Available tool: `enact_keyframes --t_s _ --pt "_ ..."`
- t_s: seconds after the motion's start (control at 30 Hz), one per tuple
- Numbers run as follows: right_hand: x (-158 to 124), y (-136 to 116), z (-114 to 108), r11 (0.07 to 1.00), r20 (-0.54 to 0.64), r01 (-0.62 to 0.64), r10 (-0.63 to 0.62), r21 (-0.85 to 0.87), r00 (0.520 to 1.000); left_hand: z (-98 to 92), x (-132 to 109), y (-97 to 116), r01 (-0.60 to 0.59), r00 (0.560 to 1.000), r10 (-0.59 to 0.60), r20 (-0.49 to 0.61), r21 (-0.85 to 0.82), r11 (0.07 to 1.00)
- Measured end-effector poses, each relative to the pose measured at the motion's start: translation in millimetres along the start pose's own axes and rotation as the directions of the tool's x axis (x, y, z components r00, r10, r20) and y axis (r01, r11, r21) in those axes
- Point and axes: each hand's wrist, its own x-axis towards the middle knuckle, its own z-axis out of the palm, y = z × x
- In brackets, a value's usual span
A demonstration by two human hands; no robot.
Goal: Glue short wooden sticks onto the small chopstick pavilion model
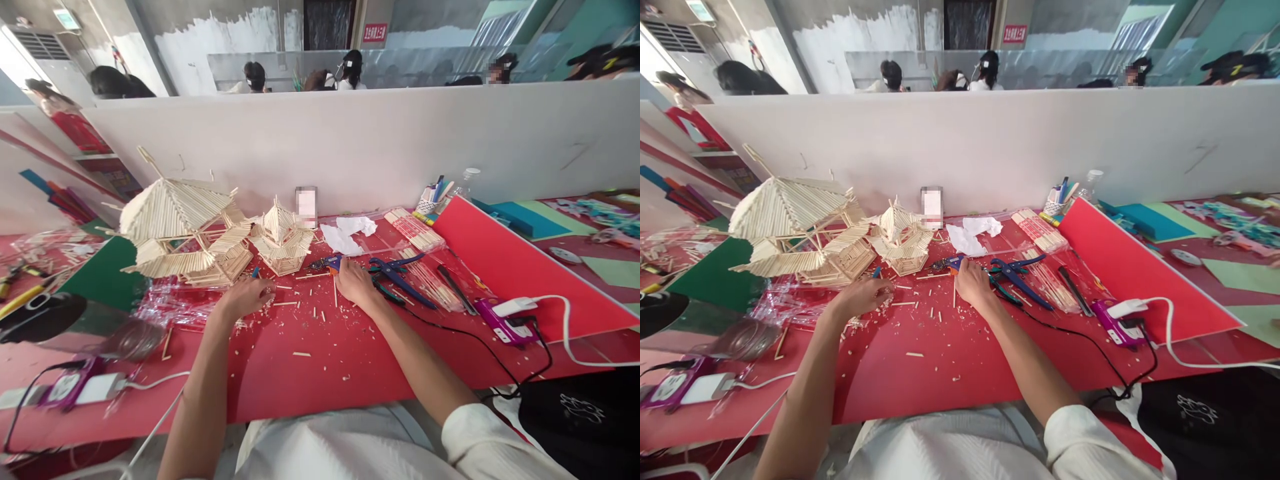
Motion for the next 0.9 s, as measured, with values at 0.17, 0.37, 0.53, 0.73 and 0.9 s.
enact_keyframes --t_s 0.17,0.37,0.53,0.73,0.9 --pt "-3.9 4.4 -4.9 1.000 -0.030 0.016 -0.015 0.020 0.999 -0.7 0.4 7.4 0.024 1.000 -0.025 0.017 0.047 0.999" --pt "-16.2 17.3 -15.6 0.987 -0.079 0.100 -0.090 0.128 0.993 0.4 2.5 11.3 0.042 0.999 -0.045 0.030 0.083 0.996" --pt "-27.1 17.2 -23.0 0.970 0.005 0.190 -0.193 0.154 0.981 4.9 5.8 6.0 0.021 0.998 -0.026 0.050 0.092 0.996" --pt "-38.4 -3.2 -27.2 0.980 0.056 0.199 -0.200 0.015 0.978 7.4 7.4 4.6 -0.003 0.998 -0.002 0.070 0.068 0.998" --pt "-41.6 -11.9 -26.4 0.979 0.175 0.206 -0.201 -0.011 0.964 5.4 6.6 13.1 -0.107 0.989 0.107 0.104 -0.010 0.994"
